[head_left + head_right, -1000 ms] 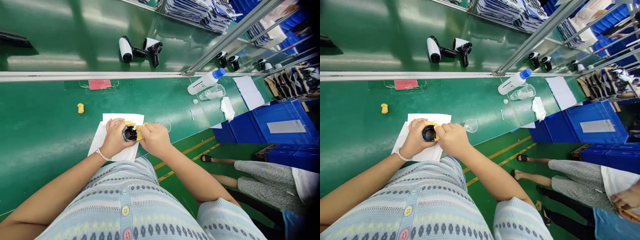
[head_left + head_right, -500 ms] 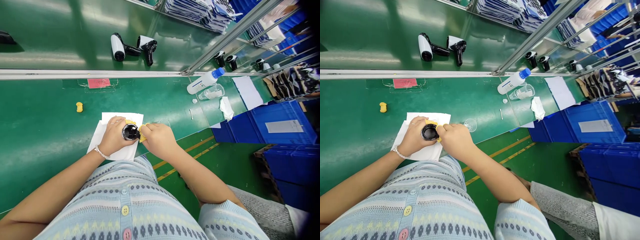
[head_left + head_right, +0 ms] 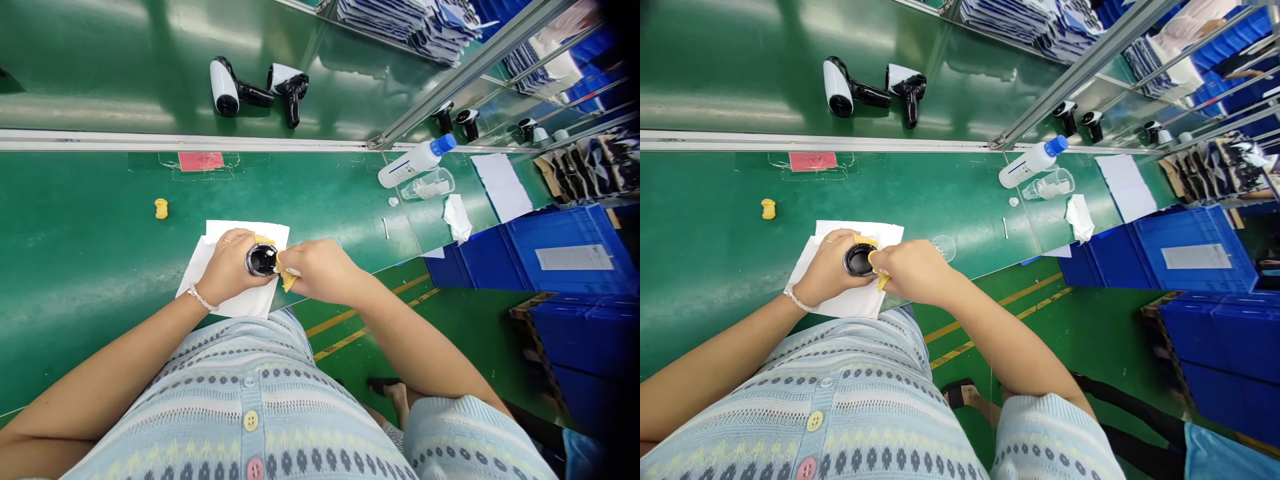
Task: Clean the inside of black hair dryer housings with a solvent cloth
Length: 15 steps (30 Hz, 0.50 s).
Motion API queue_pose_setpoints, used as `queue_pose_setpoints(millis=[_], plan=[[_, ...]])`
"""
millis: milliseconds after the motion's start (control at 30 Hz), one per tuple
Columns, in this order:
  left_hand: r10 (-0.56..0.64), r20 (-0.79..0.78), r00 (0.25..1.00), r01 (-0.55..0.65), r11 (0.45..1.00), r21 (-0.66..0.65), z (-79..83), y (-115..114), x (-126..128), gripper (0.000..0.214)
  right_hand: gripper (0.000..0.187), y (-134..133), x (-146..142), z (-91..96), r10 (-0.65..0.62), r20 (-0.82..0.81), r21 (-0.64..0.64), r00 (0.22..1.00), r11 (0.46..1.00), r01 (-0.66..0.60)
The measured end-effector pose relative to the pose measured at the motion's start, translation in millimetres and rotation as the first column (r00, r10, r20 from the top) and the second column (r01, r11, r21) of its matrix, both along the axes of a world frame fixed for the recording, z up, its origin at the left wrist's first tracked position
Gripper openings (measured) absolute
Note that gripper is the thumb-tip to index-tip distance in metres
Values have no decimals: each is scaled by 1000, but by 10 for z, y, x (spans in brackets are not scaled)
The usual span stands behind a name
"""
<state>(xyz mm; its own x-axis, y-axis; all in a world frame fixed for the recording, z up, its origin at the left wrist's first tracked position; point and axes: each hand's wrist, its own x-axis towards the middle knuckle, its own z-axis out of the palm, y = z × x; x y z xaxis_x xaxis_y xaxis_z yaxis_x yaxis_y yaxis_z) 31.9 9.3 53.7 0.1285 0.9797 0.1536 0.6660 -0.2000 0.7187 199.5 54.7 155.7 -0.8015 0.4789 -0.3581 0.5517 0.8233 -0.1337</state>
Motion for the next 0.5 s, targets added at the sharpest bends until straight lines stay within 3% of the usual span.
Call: queue_pose_setpoints(millis=[300,500], plan=[[-38,-13,999,38,999,-5,13,7,-1,41,2,195,-89,13,190,-12,-95,982,977,-191],[-35,5,999,34,999,13,22,17,-11,42,4,241,-150,35,264,5,-85,965,961,-262]])
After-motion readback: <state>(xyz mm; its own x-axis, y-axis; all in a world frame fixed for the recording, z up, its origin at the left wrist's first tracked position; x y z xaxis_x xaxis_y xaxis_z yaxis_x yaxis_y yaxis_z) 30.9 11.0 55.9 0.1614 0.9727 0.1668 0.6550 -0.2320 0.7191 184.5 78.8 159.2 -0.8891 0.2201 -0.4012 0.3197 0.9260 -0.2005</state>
